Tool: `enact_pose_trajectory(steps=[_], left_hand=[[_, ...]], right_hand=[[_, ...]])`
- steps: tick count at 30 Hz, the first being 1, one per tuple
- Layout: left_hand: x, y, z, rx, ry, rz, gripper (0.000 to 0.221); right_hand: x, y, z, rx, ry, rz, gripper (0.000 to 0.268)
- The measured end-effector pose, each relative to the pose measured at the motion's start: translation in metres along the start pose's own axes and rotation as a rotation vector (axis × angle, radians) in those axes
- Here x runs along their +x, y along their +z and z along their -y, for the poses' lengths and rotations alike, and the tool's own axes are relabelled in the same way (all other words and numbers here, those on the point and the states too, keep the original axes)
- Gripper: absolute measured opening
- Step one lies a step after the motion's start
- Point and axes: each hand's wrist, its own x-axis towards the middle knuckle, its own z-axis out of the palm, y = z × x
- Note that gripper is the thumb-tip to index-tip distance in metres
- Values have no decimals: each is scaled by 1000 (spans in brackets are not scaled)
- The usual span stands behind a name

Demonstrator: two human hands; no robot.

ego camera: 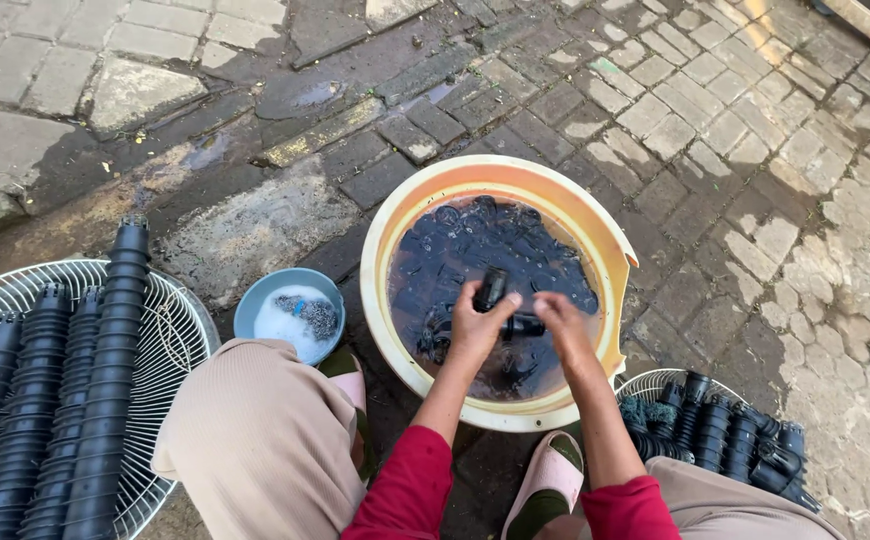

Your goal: Washing and rinsing black plastic components or small plant pots in a tub of water.

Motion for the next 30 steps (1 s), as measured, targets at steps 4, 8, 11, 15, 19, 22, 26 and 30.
enact_pose_trajectory(steps=[4,8,11,15,19,22,26,30], left_hand=[[-14,12,-2,315,282,50,70],[-17,18,-3,399,177,93,82],[-8,13,8,409,279,94,77],[-3,12,16,376,374,105,74],[-9,13,6,449,250,138,68],[-5,14,2,396,297,124,60],[11,4,27,417,222,108,46],[24,-5,45,136,198,123,40]], right_hand=[[-12,4,53,-85,-140,-158,38],[8,-4,41,9,-131,-11,35],[5,0,37,80,-166,-84,33],[4,2,44,160,-122,-21,33],[18,-5,15,349,33,-3,23],[34,1,-6,482,-3,-59,23],[52,3,-49,313,-125,-116,25],[85,-44,-64,708,98,-434,30]])
